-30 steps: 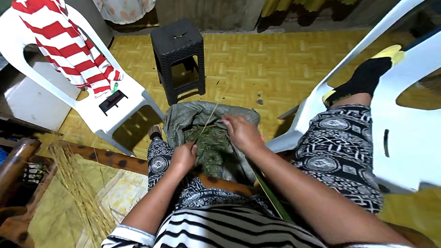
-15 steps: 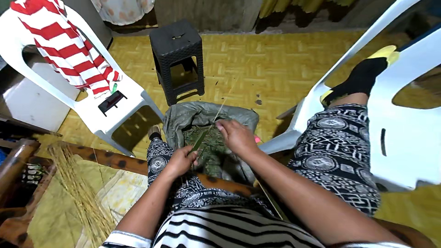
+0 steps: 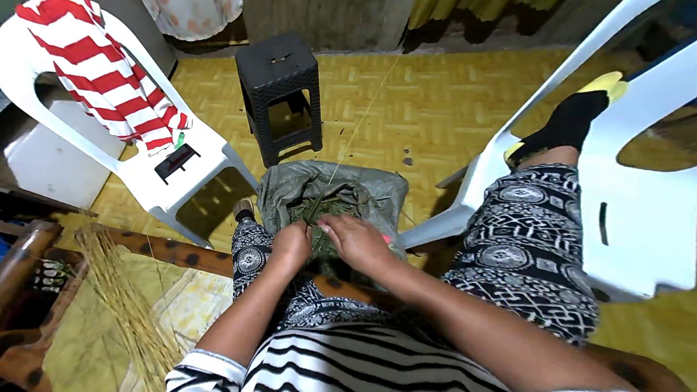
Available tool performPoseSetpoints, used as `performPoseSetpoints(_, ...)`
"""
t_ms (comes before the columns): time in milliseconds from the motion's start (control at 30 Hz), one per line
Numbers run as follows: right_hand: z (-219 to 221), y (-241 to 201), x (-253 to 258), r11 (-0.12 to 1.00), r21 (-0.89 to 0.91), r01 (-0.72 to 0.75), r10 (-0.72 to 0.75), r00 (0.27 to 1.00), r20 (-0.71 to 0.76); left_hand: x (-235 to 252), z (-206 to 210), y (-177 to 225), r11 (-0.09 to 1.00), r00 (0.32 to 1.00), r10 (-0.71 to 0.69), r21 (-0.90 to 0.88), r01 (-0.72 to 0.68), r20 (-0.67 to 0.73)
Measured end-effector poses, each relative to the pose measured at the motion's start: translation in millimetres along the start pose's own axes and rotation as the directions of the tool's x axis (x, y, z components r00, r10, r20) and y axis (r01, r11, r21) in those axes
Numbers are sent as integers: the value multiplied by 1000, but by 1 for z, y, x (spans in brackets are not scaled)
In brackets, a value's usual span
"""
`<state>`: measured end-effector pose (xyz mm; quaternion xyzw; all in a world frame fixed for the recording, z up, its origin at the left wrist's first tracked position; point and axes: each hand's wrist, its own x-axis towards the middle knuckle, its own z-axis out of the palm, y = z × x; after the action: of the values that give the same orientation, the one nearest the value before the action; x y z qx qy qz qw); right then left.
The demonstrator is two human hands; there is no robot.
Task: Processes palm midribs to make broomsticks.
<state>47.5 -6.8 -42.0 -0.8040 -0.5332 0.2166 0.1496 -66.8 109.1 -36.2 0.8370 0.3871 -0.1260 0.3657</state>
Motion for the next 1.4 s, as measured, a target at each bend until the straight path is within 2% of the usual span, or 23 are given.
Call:
performPoseSetpoints(167,0,16,10,992,-124,-16,-2,990,-141,0,1,3,999,1000,19,29,-19,-9)
performPoseSetpoints(467,-13,39,27,980,-138,-141,107,967,-230,-4,-5,-3,999,999,36,-12,-36,-20)
performPoseSetpoints(600,-25,51,31,974,-74,-215,187,942,-280,-7,-6,-5,999,999,40,-22,-40,-8)
performPoseSetpoints(667,-34,54,31,970,-24,-240,224,933,-282,-8,-6,-8,999,999,35,-28,-35,-11)
performPoseSetpoints(733,-34,45,26,982,3,-190,185,949,-256,-6,-5,-8,1000,1000,18,-21,-19,-22)
performPoseSetpoints(867,-19,10,10,994,85,-69,76,993,-92,2,-2,-1,1000,999,6,19,-5,-47)
performPoseSetpoints(967,-11,-4,3,994,77,-74,72,997,39,4,-1,5,998,998,-2,61,6,-65)
performPoseSetpoints(1200,-3,1,8,993,-103,-54,45,995,-85,3,4,11,990,996,17,140,-5,-87)
performPoseSetpoints(1400,-2,9,13,988,-138,-63,48,992,-113,1,4,7,990,997,38,139,-28,-69)
